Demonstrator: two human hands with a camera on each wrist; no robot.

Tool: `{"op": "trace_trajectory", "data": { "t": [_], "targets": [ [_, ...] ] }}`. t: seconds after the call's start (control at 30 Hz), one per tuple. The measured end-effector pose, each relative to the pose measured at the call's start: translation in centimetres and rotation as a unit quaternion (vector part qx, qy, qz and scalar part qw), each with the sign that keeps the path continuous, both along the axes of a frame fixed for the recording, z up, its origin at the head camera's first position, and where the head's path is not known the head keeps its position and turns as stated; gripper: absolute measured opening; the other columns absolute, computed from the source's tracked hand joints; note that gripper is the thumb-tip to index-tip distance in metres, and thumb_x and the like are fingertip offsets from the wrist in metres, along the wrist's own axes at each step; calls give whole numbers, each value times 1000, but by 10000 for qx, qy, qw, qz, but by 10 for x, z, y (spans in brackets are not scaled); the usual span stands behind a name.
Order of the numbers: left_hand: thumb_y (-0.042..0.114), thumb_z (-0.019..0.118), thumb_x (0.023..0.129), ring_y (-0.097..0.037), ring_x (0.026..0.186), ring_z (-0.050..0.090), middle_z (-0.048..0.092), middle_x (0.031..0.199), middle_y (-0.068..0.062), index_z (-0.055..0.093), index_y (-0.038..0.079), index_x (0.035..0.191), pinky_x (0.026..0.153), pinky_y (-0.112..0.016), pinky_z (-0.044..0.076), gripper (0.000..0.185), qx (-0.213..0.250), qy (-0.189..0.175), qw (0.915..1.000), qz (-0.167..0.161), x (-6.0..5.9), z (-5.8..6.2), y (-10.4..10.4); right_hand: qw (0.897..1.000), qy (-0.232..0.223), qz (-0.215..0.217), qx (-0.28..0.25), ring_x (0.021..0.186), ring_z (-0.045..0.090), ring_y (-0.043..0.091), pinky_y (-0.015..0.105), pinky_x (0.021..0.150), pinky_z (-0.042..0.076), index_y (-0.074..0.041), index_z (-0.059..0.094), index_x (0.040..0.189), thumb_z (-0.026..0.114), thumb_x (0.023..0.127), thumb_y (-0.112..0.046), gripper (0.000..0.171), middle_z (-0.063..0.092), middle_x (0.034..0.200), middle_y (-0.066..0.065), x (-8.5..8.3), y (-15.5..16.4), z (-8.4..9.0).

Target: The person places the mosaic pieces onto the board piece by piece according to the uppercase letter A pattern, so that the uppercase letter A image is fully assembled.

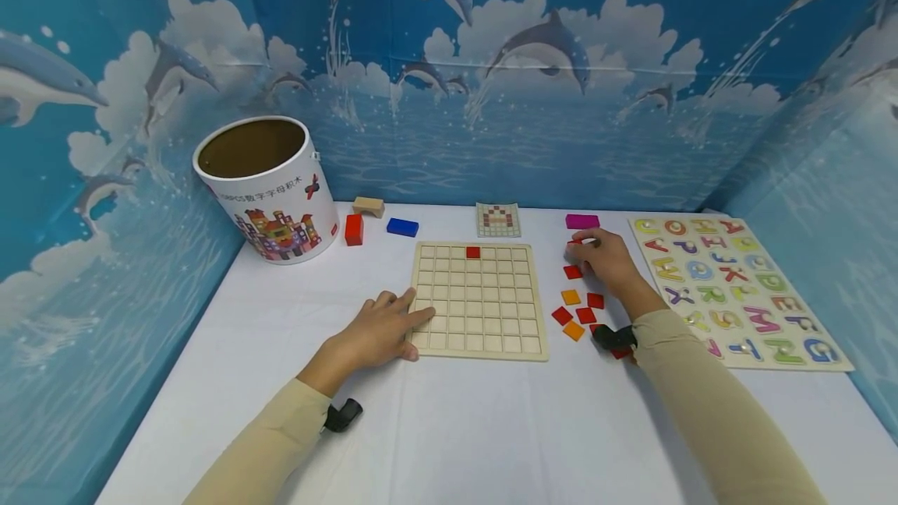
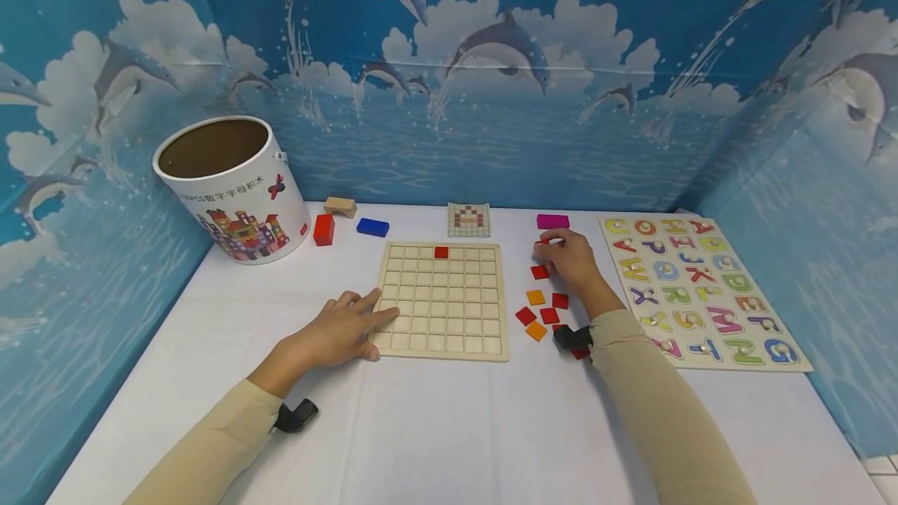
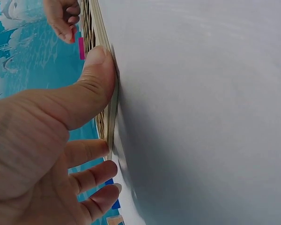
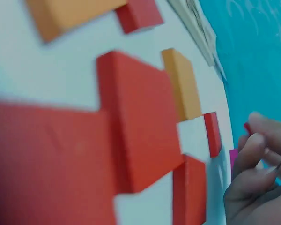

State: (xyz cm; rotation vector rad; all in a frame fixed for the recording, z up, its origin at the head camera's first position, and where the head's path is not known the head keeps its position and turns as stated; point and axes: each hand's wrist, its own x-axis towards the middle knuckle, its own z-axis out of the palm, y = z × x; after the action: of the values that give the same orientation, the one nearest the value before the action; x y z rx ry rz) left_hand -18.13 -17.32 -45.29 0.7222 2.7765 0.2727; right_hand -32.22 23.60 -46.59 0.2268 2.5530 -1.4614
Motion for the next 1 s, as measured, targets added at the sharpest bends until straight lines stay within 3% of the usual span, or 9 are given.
{"op": "trace_trajectory", "data": {
  "t": [0.17, 0.4, 0.5, 0.57, 0.73, 0.83, 1.0],
  "targets": [
    [45, 74, 87, -34, 137, 39, 29, 165, -17, 46, 29, 155, 97, -47, 38, 75, -9, -2, 10000, 6, 1, 0, -1, 9965, -152, 122, -807, 67, 53, 18, 30, 61, 44, -13, 53, 145, 70, 98, -32, 54, 64, 88, 10, -2, -16, 7],
    [44, 76, 86, -34, 137, 39, 30, 165, -18, 47, 28, 154, 98, -48, 37, 76, 42, -14, 10000, -24, 1, 3, -1, 9867, -285, 948, -1292, 64, 56, 14, 28, 58, 40, -9, 53, 144, 70, 98, -24, 50, 68, 75, 5, -1, -64, 11],
    [44, 76, 86, -35, 138, 38, 30, 165, -19, 47, 28, 154, 100, -49, 37, 76, 73, -24, 10000, -45, 1, 3, 0, 9813, -321, 1302, -1381, 64, 60, 14, 28, 58, 40, -4, 52, 140, 69, 98, -20, 48, 69, 79, 5, 1, -82, 8],
    [43, 76, 86, -35, 138, 38, 29, 165, -19, 47, 28, 155, 100, -50, 37, 76, 92, -38, 9999, -39, 1, 3, 1, 9803, -335, 1522, -1215, 63, 60, 15, 28, 57, 39, -4, 54, 137, 68, 99, -18, 43, 68, 85, 6, 3, -92, 5],
    [44, 76, 86, -33, 138, 38, 30, 165, -17, 47, 29, 154, 100, -48, 37, 76, 18, -25, 10000, -17, 0, 0, 3, 9803, 45, 1974, -12, 63, 58, 18, 31, 59, 44, -4, 61, 128, 71, 97, -18, 35, 64, 92, 10, 9, -109, 3],
    [45, 76, 86, -32, 137, 39, 30, 165, -16, 47, 30, 154, 99, -47, 37, 76, -34, -10, 10000, 5, -1, -1, 3, 9739, 446, 2132, 643, 66, 58, 20, 33, 63, 47, -5, 66, 124, 71, 96, -21, 33, 66, 93, 10, 12, -114, 3],
    [45, 77, 85, -32, 136, 39, 30, 165, -16, 47, 30, 154, 98, -46, 37, 77, -70, 6, 10000, 35, -1, -1, 1, 9635, 817, 2277, 1146, 76, 58, 21, 36, 70, 47, -4, 69, 125, 70, 97, -21, 32, 68, 98, 11, 12, -120, 3]
  ]
}}
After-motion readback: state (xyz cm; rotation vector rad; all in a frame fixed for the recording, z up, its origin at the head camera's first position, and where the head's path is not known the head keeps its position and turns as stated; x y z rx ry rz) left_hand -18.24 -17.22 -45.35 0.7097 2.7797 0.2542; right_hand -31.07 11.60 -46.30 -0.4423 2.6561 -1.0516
